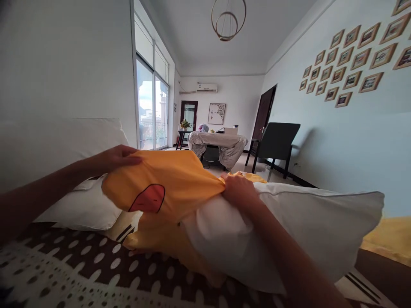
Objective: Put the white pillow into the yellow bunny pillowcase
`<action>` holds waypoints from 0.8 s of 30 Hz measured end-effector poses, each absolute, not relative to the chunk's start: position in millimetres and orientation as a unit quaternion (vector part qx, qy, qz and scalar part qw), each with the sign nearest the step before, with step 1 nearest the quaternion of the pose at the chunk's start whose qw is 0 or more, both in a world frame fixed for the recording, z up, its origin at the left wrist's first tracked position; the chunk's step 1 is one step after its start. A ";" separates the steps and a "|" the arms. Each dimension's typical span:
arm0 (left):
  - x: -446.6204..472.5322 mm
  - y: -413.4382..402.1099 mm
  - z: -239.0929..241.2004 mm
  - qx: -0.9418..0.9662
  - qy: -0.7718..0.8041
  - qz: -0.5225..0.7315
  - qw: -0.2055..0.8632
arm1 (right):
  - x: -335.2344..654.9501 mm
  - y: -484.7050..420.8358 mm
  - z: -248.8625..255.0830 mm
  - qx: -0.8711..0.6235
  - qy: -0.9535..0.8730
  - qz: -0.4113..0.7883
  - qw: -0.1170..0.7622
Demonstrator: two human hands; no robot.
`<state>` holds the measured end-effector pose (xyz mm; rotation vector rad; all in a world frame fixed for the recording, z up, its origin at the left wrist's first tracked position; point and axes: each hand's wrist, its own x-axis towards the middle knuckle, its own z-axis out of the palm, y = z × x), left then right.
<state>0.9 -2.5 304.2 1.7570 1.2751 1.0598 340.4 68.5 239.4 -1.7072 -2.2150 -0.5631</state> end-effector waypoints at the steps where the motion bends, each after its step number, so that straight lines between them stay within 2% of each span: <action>1: 4.1 -1.1 309.1 0.672 0.489 0.440 0.340 | 341.6 70.6 242.8 -0.623 -0.753 -0.166 0.135; 3: 9.1 3.0 320.4 0.668 0.482 0.477 0.307 | 344.4 74.2 247.7 -0.673 -0.705 -0.148 0.168; 9: 7.5 19.5 334.0 0.703 0.522 0.449 0.178 | 360.5 84.3 234.6 -0.707 -0.563 -0.173 0.393; 12: 7.8 30.8 324.0 0.716 0.514 0.445 0.156 | 360.7 88.4 216.5 -0.602 -0.606 -0.207 0.477; 14: 12.3 37.5 314.9 0.715 0.507 0.440 0.197 | 353.5 88.0 204.2 -0.491 -0.658 -0.267 0.505; 16: 19.3 42.5 306.2 0.706 0.496 0.441 0.249 | 342.6 84.5 194.2 -0.390 -0.685 -0.331 0.518; 19: 29.1 46.0 297.2 0.685 0.496 0.472 0.249 | 327.7 74.5 187.7 -0.262 -0.747 -0.366 0.490; 21: 31.8 45.7 294.3 0.674 0.504 0.491 0.227 | 322.7 65.0 190.8 -0.210 -0.810 -0.330 0.438; 24: 29.7 41.5 293.2 0.678 0.489 0.495 0.236 | 322.7 48.2 207.3 -0.218 -0.880 -0.218 0.361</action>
